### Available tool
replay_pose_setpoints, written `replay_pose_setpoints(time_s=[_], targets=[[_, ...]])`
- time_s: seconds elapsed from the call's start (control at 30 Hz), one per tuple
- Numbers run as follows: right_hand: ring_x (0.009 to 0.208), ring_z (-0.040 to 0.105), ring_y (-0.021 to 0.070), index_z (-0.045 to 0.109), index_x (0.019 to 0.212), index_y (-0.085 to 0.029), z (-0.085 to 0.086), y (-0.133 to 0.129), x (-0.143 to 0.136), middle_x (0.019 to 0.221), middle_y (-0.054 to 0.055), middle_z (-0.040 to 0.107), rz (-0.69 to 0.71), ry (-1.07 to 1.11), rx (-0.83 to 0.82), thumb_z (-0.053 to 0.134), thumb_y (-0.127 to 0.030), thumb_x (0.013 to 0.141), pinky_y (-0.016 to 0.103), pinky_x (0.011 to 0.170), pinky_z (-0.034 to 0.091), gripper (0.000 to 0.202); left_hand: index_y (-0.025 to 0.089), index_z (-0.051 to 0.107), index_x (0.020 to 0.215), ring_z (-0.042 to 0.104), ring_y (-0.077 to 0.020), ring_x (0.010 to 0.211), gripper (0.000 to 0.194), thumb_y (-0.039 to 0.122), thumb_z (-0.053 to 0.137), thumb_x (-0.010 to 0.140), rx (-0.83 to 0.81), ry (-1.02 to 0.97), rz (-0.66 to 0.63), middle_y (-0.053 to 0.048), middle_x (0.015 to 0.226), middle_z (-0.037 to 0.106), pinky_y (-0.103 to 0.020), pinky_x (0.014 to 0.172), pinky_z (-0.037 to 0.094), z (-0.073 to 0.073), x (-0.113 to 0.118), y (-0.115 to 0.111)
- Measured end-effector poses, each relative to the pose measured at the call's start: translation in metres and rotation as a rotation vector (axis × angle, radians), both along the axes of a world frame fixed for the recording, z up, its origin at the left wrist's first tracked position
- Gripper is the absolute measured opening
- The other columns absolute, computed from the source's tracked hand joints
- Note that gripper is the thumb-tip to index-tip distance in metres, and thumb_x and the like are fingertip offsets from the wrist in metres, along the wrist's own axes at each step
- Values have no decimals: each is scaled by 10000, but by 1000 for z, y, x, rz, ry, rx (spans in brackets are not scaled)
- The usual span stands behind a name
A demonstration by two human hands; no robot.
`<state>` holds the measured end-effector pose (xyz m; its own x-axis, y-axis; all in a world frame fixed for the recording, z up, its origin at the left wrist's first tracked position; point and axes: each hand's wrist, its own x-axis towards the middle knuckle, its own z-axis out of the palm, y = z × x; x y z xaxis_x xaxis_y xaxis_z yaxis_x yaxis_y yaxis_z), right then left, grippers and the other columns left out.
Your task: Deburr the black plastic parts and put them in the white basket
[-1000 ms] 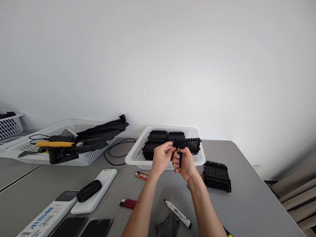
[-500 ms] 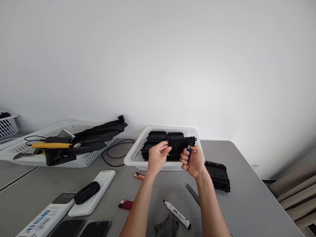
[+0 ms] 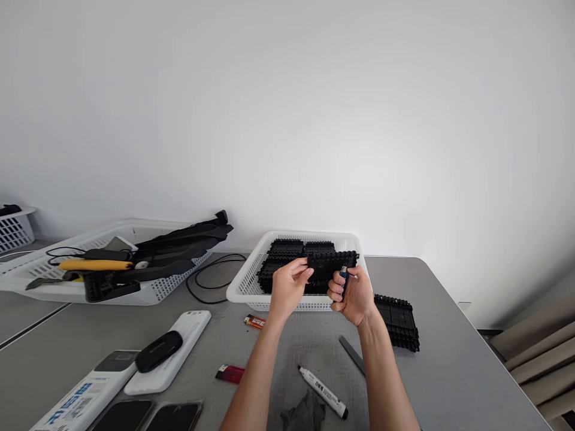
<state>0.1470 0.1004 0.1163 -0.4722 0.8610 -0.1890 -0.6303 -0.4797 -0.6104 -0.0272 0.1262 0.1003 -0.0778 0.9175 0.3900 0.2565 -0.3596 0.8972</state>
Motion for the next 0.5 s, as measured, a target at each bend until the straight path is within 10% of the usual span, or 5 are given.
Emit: replay_pose_setpoints(time_s=[0.5], targets=[[510, 238, 85, 410, 719, -205, 1, -7, -35, 622, -47, 327, 136, -170, 129, 533, -540, 722, 181, 432, 124, 356, 154, 693, 966, 712, -209, 706, 243, 306, 594, 804, -27, 23, -35, -74, 803, 748, -287, 659, 554, 8, 10, -7]])
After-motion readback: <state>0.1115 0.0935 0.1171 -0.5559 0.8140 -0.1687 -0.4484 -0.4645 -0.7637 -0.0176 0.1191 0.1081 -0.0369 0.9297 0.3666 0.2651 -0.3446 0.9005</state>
